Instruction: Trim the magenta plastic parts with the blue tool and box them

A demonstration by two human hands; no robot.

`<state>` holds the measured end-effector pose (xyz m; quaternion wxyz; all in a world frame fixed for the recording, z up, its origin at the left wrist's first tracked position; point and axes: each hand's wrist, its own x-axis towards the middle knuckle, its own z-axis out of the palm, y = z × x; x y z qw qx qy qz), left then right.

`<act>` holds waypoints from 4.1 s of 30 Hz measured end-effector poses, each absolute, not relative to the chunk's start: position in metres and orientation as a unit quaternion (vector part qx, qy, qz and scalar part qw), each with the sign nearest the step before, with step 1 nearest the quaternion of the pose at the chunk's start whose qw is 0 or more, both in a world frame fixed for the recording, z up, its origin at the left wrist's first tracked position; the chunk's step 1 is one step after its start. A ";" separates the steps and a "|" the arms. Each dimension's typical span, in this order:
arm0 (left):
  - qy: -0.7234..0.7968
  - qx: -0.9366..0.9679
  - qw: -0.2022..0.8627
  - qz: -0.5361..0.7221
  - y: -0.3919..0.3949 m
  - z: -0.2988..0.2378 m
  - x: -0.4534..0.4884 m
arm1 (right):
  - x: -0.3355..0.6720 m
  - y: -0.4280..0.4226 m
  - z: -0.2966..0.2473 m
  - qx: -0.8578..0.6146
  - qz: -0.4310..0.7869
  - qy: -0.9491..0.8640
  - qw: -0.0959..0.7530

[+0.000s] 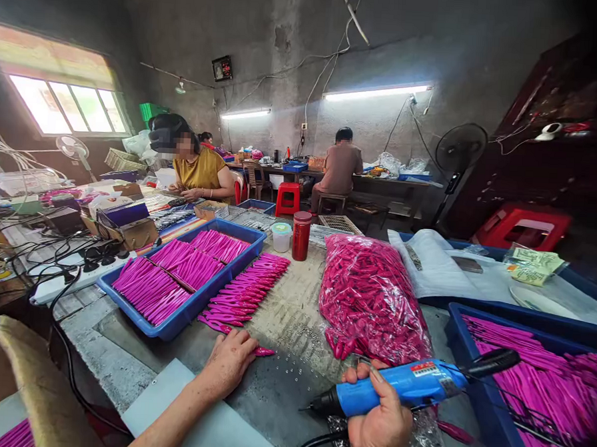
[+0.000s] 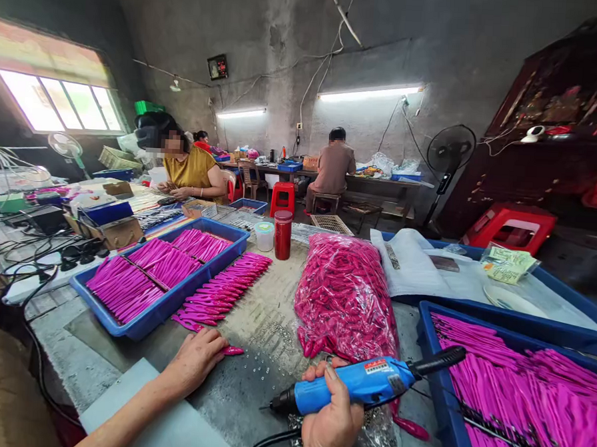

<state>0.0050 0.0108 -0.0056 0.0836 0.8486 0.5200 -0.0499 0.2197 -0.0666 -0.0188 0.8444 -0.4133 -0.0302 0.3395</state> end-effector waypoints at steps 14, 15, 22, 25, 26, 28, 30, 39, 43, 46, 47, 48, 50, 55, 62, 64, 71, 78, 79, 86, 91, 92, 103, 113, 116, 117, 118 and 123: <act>0.544 0.831 0.112 0.015 0.011 -0.014 0.012 | 0.221 -0.067 -0.023 -0.411 0.341 -0.044 0.844; 0.544 0.831 0.112 0.017 0.011 -0.014 0.012 | 0.220 -0.067 -0.022 -0.411 0.341 -0.044 0.844; 0.558 0.820 0.126 0.016 0.009 -0.012 0.021 | 0.220 -0.067 -0.017 -0.419 0.345 -0.018 0.840; 0.560 0.818 0.134 0.016 0.008 -0.011 0.024 | 0.221 -0.067 -0.018 -0.415 0.342 -0.023 0.843; 0.560 0.817 0.136 0.016 0.008 -0.011 0.025 | 0.221 -0.067 -0.019 -0.413 0.342 -0.027 0.844; 0.560 0.816 0.141 0.015 0.007 -0.010 0.027 | 0.221 -0.067 -0.021 -0.413 0.338 -0.035 0.845; 0.563 0.814 0.143 0.012 0.007 -0.010 0.028 | 0.222 -0.067 -0.022 -0.415 0.338 -0.039 0.844; 0.573 0.801 0.171 0.029 0.011 -0.013 0.029 | 0.221 -0.067 -0.017 -0.414 0.346 -0.031 0.841; 0.577 0.796 0.176 0.039 0.013 -0.016 0.028 | 0.221 -0.067 -0.017 -0.414 0.346 -0.027 0.842; 0.580 0.793 0.181 0.046 0.014 -0.017 0.028 | 0.220 -0.067 -0.017 -0.412 0.345 -0.033 0.842; 0.580 0.792 0.183 0.049 0.015 -0.018 0.028 | 0.220 -0.068 -0.017 -0.411 0.346 -0.033 0.843; 0.581 0.791 0.185 0.051 0.015 -0.018 0.028 | 0.220 -0.068 -0.018 -0.411 0.346 -0.033 0.843; 0.586 0.787 0.187 0.052 0.015 -0.018 0.029 | 0.221 -0.068 -0.018 -0.409 0.346 -0.030 0.844; 0.588 0.784 0.191 0.055 0.015 -0.018 0.029 | 0.221 -0.067 -0.019 -0.411 0.341 -0.027 0.845; 0.603 0.767 0.212 0.057 0.017 -0.019 0.029 | 0.220 -0.066 -0.016 -0.412 0.339 -0.028 0.845; 0.604 0.765 0.214 0.057 0.017 -0.017 0.030 | 0.219 -0.067 -0.015 -0.411 0.342 -0.015 0.845; 0.614 0.754 0.226 0.056 0.015 -0.014 0.031 | 0.220 -0.067 -0.015 -0.413 0.339 -0.009 0.845; 0.571 0.793 0.201 0.070 0.014 -0.019 0.026 | 0.220 -0.066 -0.015 -0.415 0.335 -0.007 0.846; 0.566 0.797 0.196 0.073 0.014 -0.020 0.025 | 0.220 -0.066 -0.016 -0.414 0.334 -0.007 0.847; 0.565 0.795 0.198 0.099 0.013 -0.019 0.024 | 0.220 -0.065 -0.018 -0.411 0.337 -0.018 0.847; 0.554 0.805 0.189 0.100 0.012 -0.021 0.024 | 0.220 -0.065 -0.016 -0.413 0.337 -0.009 0.846; 0.555 0.804 0.188 0.096 0.012 -0.021 0.024 | 0.220 -0.065 -0.016 -0.413 0.337 -0.011 0.846; 0.617 0.750 0.234 0.042 0.015 -0.009 0.033 | 0.221 -0.066 -0.018 -0.409 0.344 -0.023 0.845; 0.605 0.767 0.210 0.048 0.015 -0.015 0.032 | 0.219 -0.065 -0.011 -0.413 0.346 -0.001 0.843; 0.595 0.778 0.194 0.057 0.014 -0.016 0.031 | 0.220 -0.065 -0.013 -0.413 0.342 -0.010 0.844; 0.588 0.784 0.192 0.058 0.013 -0.016 0.031 | 0.220 -0.065 -0.015 -0.412 0.343 -0.014 0.844; 0.582 0.788 0.192 0.058 0.013 -0.016 0.030 | 0.220 -0.065 -0.016 -0.410 0.344 -0.018 0.844; 0.567 0.796 0.199 0.074 0.012 -0.013 0.026 | 0.220 -0.065 -0.020 -0.402 0.331 -0.037 0.853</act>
